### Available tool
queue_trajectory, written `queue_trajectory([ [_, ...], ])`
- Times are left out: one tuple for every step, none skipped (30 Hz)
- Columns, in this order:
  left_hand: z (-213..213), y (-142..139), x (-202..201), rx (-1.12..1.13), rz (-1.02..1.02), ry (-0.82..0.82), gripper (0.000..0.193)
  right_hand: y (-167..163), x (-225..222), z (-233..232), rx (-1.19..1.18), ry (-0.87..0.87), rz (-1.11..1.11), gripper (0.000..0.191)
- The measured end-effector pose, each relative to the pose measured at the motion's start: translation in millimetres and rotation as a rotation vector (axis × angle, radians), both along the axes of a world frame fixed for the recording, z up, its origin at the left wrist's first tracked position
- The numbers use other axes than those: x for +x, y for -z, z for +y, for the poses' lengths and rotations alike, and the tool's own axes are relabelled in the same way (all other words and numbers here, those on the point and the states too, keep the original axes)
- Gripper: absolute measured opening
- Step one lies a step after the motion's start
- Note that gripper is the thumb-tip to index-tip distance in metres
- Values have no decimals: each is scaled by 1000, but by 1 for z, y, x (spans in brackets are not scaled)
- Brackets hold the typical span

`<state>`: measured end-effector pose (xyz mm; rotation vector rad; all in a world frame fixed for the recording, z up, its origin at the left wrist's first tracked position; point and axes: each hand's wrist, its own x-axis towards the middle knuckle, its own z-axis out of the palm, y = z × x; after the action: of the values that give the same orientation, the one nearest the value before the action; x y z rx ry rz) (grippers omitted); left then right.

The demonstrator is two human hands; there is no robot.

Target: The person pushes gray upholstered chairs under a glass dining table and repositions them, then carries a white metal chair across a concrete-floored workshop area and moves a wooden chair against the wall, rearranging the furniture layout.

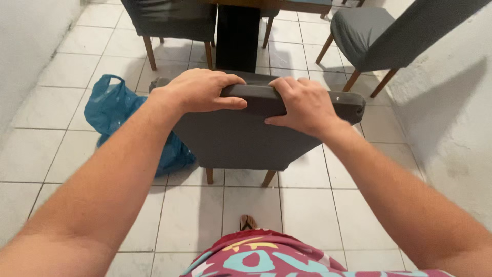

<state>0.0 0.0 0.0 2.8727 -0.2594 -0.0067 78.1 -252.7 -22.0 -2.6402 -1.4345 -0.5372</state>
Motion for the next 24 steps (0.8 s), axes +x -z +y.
queue_trajectory([
  [3,-3,2,14,2,-7,70,1,-1,3,21,2,-23,77],
  [5,-5,5,26,0,-13,70,0,0,8,-12,19,-29,81],
  [6,-8,7,48,23,-5,77,0,0,12,-47,35,-34,86],
  [5,-7,9,67,54,0,84,2,-2,12,-85,49,-30,90],
  [3,-4,9,89,86,7,92,5,-5,8,-51,45,-175,97],
  [-6,2,10,200,-52,8,100,6,-8,4,-13,39,-328,104],
  [-20,12,8,312,-185,10,109,8,-12,0,27,33,-476,112],
  [-29,23,2,419,-311,13,119,11,-18,-8,47,71,-484,109],
  [-30,29,-6,373,-347,-15,116,12,-23,-14,70,111,-495,106],
  [-30,34,-15,331,-388,-39,114,14,-24,-19,95,155,-510,104],
  [-33,37,-21,280,-427,-60,112,16,-24,-24,97,149,-432,94],
  [-35,38,-23,251,-381,-65,103,19,-22,-26,96,140,-353,85],
  [-34,38,-26,225,-338,-77,94,21,-19,-24,100,124,-277,76],
  [-30,38,-28,207,-292,-92,85,22,-14,-21,125,109,-295,73],
  [-27,40,-31,189,-310,-99,85,26,-13,-19,152,100,-302,70],
  [-28,41,-30,164,-334,-100,84,28,-9,-20,173,97,-314,67],
  [-29,41,-24,134,-374,-101,84,27,-3,-19,200,93,-345,65],
  [-27,39,-18,145,-408,-95,84,25,3,-16,230,90,-374,63],
  [-23,38,-12,154,-437,-92,84,24,8,-12,256,83,-399,61],
  [-20,37,-6,162,-467,-88,85,21,13,-9,262,76,-391,62],
  [-15,32,1,160,-489,-62,85,17,19,-6,270,71,-387,64],
  [-9,25,8,153,-513,-36,84,11,26,-4,273,66,-384,65],
  [-4,19,13,143,-531,-10,84,7,32,-1,265,70,-400,66],
  [0,12,20,153,-527,5,84,4,37,3,262,77,-414,67],
])
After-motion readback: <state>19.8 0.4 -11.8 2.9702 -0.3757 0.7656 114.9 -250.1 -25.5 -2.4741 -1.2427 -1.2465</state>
